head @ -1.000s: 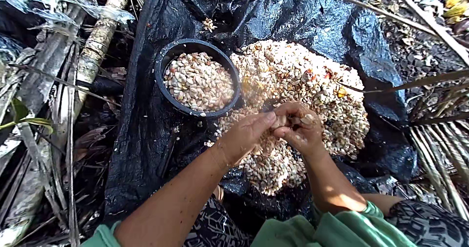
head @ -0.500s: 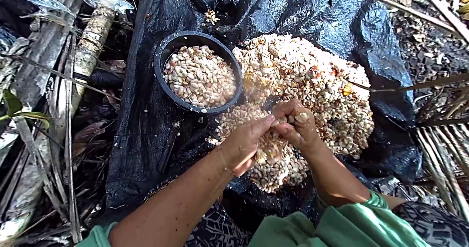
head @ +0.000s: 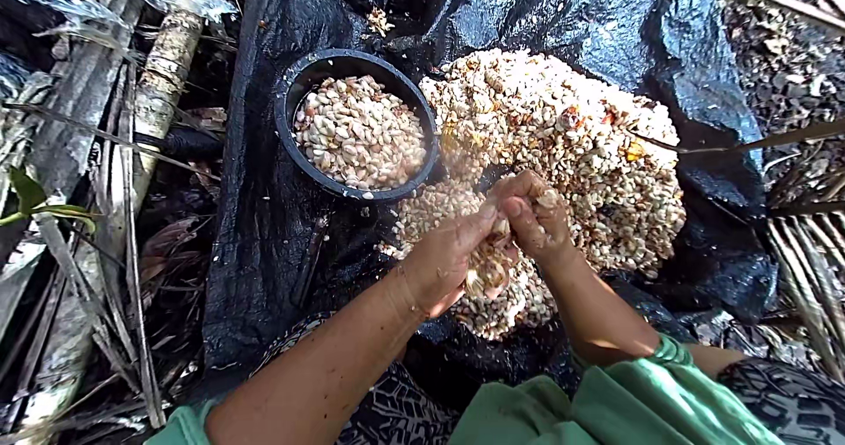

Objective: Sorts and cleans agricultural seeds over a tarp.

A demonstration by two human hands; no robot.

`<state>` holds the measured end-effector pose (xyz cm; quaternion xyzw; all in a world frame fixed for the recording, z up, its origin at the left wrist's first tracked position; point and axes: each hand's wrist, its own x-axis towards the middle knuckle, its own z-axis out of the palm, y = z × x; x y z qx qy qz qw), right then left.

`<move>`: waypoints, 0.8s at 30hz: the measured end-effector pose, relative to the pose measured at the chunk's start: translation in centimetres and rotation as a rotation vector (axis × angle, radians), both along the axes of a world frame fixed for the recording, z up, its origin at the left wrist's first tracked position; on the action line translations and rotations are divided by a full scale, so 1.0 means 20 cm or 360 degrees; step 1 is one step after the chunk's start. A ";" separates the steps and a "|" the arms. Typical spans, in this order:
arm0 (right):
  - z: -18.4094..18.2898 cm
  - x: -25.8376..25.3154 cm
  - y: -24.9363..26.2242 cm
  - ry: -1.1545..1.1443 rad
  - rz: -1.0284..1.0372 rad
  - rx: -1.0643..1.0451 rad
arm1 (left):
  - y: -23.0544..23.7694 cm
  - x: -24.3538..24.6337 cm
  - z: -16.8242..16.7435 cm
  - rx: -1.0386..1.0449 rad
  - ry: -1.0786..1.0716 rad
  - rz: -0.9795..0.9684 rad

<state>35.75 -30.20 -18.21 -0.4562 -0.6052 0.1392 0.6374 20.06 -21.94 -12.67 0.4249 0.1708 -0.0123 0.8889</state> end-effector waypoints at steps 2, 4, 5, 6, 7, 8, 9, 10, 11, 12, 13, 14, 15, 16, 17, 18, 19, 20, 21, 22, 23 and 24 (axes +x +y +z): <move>-0.01 0.00 0.00 0.0137 0.0053 0.0041 | 0.00 0.00 0.00 0.0038 0.0022 -0.0027; -0.03 -0.01 0.00 0.0217 0.0057 0.0074 | 0.00 0.01 0.00 0.0107 0.0041 -0.0053; -0.03 -0.01 0.00 0.0232 0.0023 0.0094 | 0.01 0.01 -0.01 0.0163 0.0077 -0.0046; -0.03 -0.02 0.01 0.0233 -0.0040 0.0117 | 0.01 0.01 -0.01 0.0219 0.0114 -0.0045; -0.04 -0.03 0.02 0.0219 -0.0126 0.0134 | 0.01 0.02 -0.02 0.0268 0.0138 -0.0046; -0.04 -0.04 0.02 0.0201 -0.0219 0.0149 | 0.02 0.03 -0.03 0.0317 0.0155 -0.0042; -0.05 -0.05 0.03 0.0169 -0.0309 0.0161 | 0.03 0.04 -0.03 0.0377 0.0159 -0.0029; -0.05 -0.05 0.02 0.0133 -0.0368 0.0177 | 0.03 0.04 -0.03 0.0430 0.0150 -0.0021; -0.06 -0.04 0.02 0.0083 -0.0390 0.0194 | 0.04 0.05 -0.03 0.0482 0.0143 0.0001; -0.06 -0.03 0.00 0.0003 -0.0390 0.0184 | 0.04 0.05 -0.02 0.0533 0.0134 0.0026; -0.06 -0.01 -0.02 -0.0095 -0.0372 0.0147 | 0.04 0.05 -0.02 0.0596 0.0121 0.0060; -0.05 0.00 -0.04 -0.0182 -0.0345 0.0100 | 0.04 0.05 -0.03 0.0671 0.0102 0.0106; -0.05 0.00 -0.05 -0.0237 -0.0311 0.0049 | 0.05 0.05 -0.03 0.0752 0.0076 0.0144; -0.03 0.00 -0.06 -0.0249 -0.0275 0.0009 | 0.05 0.05 -0.04 0.0821 0.0053 0.0164; -0.02 0.00 -0.07 -0.0241 -0.0257 -0.0009 | 0.05 0.05 -0.05 0.0858 0.0032 0.0164; -0.01 0.00 -0.07 -0.0252 -0.0260 -0.0014 | 0.05 0.05 -0.06 0.0896 0.0032 0.0168; 0.01 0.00 -0.06 -0.0286 -0.0278 -0.0006 | 0.05 0.05 -0.05 0.0935 0.0030 0.0177; 0.02 0.01 -0.06 -0.0335 -0.0293 0.0019 | 0.04 0.04 -0.05 0.0968 0.0022 0.0197; 0.03 0.01 -0.05 -0.0397 -0.0302 0.0057 | 0.04 0.03 -0.04 0.1000 0.0006 0.0221; 0.04 0.01 -0.04 -0.0474 -0.0312 0.0093 | 0.04 0.02 -0.03 0.1042 -0.0020 0.0233; 0.05 0.00 -0.04 -0.0558 -0.0321 0.0122 | 0.05 0.01 -0.03 0.1121 -0.0045 0.0238; 0.07 0.00 -0.03 -0.0636 -0.0334 0.0142 | 0.06 0.00 -0.03 0.1224 -0.0075 0.0238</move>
